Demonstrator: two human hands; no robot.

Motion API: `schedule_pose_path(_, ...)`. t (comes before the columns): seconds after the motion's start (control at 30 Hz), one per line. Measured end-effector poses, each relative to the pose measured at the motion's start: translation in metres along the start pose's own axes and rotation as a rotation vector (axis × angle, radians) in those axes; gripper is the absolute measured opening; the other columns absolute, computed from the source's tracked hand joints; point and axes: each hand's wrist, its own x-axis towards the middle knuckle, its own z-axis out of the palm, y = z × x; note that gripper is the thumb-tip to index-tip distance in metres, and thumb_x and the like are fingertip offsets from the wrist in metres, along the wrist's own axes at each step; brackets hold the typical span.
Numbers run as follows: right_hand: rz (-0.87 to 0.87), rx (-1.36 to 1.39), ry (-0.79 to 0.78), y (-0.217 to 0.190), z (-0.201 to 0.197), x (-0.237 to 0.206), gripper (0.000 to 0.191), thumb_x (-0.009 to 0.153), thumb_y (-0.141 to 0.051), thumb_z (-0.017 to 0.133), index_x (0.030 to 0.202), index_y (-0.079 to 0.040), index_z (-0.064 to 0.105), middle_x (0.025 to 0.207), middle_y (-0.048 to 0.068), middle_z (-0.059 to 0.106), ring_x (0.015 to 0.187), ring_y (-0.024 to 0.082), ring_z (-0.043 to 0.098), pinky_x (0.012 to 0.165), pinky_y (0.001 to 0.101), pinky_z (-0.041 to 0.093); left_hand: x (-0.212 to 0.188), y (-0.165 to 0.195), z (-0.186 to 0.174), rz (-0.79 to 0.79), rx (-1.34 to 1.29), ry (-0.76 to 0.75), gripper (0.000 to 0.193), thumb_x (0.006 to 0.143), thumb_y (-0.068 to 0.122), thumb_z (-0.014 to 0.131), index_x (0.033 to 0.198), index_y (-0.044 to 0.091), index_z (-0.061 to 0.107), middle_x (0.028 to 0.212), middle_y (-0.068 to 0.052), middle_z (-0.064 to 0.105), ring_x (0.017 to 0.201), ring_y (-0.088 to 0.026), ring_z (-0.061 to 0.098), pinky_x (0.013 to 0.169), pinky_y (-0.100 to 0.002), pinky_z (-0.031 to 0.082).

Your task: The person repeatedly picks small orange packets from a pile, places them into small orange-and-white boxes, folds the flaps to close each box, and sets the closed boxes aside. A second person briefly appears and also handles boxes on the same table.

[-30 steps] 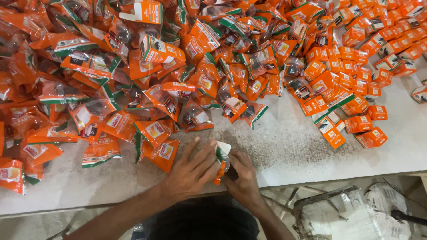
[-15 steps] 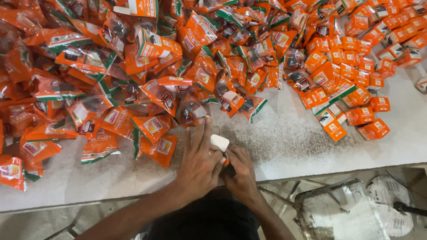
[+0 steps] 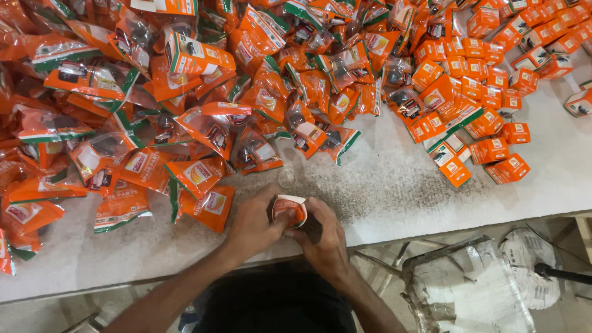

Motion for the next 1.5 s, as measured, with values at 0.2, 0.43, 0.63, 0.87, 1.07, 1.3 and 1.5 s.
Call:
schedule_pose_path(0.2, -0.272, -0.308, -0.058, -0.005, -0.005, 0.002, 0.067, 0.078, -0.003, 0.082, 0.138, 0.003, 0.054, 0.129, 0.021, 0.066, 0.123, 0.039, 0.064, 0.103, 0.0479, 0.052, 0.001, 0.003, 0.004, -0.004, -0.045, -0.008, 0.025, 0.082, 0.018, 0.072, 0.099, 0.004, 0.061, 0.083, -0.018, 0.068, 0.075, -0.034, 0.070, 0.065, -0.043, 0.053)
schedule_pose_path(0.43, -0.265, -0.540, -0.191, -0.027, -0.009, 0.004, 0.063, 0.076, 0.005, 0.066, 0.138, 0.004, 0.054, 0.132, 0.026, 0.057, 0.128, 0.046, 0.056, 0.103, 0.0551, 0.048, 0.000, -0.008, -0.026, -0.071, -0.692, -0.423, 0.043, 0.082, 0.010, 0.061, 0.125, 0.004, 0.063, 0.090, -0.001, 0.067, 0.081, -0.011, 0.062, 0.071, -0.030, 0.053)
schedule_pose_path(0.63, -0.271, -0.497, -0.121, -0.030, -0.005, 0.009, 0.061, 0.078, 0.006, 0.066, 0.137, 0.001, 0.056, 0.130, 0.025, 0.059, 0.126, 0.044, 0.060, 0.102, 0.0530, 0.050, 0.015, -0.015, -0.012, -0.351, -0.508, -0.342, 0.019, 0.095, 0.012, 0.063, 0.110, 0.004, 0.071, 0.081, -0.002, 0.070, 0.070, -0.011, 0.064, 0.058, -0.029, 0.053)
schedule_pose_path(0.87, -0.245, -0.378, -0.051, -0.021, -0.006, 0.008, 0.038, 0.077, 0.001, 0.073, 0.112, -0.002, 0.059, 0.126, 0.024, 0.066, 0.113, 0.042, 0.067, 0.095, 0.0489, 0.054, -0.006, -0.008, -0.009, 0.564, 0.109, -0.013, 0.032, 0.092, 0.005, 0.065, 0.124, 0.003, 0.066, 0.131, -0.014, 0.067, 0.125, -0.034, 0.065, 0.105, -0.043, 0.056)
schedule_pose_path(1.07, -0.188, -0.252, 0.005, -0.005, -0.004, 0.004, 0.045, 0.079, 0.004, 0.076, 0.114, 0.000, 0.047, 0.126, 0.023, 0.068, 0.110, 0.041, 0.069, 0.094, 0.0479, 0.056, -0.011, -0.017, -0.017, 0.757, 0.257, -0.080, 0.041, 0.089, 0.017, 0.076, 0.125, 0.000, 0.063, 0.143, -0.018, 0.060, 0.135, -0.038, 0.058, 0.108, -0.046, 0.052)
schedule_pose_path(1.3, -0.164, -0.259, -0.008, 0.004, -0.005, 0.000, 0.051, 0.078, 0.000, 0.079, 0.117, -0.001, 0.047, 0.124, 0.022, 0.069, 0.108, 0.040, 0.070, 0.092, 0.0470, 0.056, -0.008, -0.021, -0.009, 0.760, 0.347, -0.032, 0.018, 0.092, 0.016, 0.073, 0.106, 0.006, 0.065, 0.144, -0.014, 0.062, 0.137, -0.032, 0.060, 0.108, -0.044, 0.056)
schedule_pose_path(1.5, -0.136, -0.287, -0.049, -0.002, -0.009, 0.005, 0.066, 0.077, -0.009, 0.085, 0.131, 0.003, 0.049, 0.119, 0.022, 0.068, 0.104, 0.041, 0.067, 0.090, 0.0494, 0.053, -0.012, -0.006, -0.020, 0.867, 0.718, -0.222, 0.019, 0.084, 0.024, 0.069, 0.088, 0.007, 0.061, 0.157, -0.021, 0.048, 0.148, -0.037, 0.046, 0.123, -0.057, 0.038)
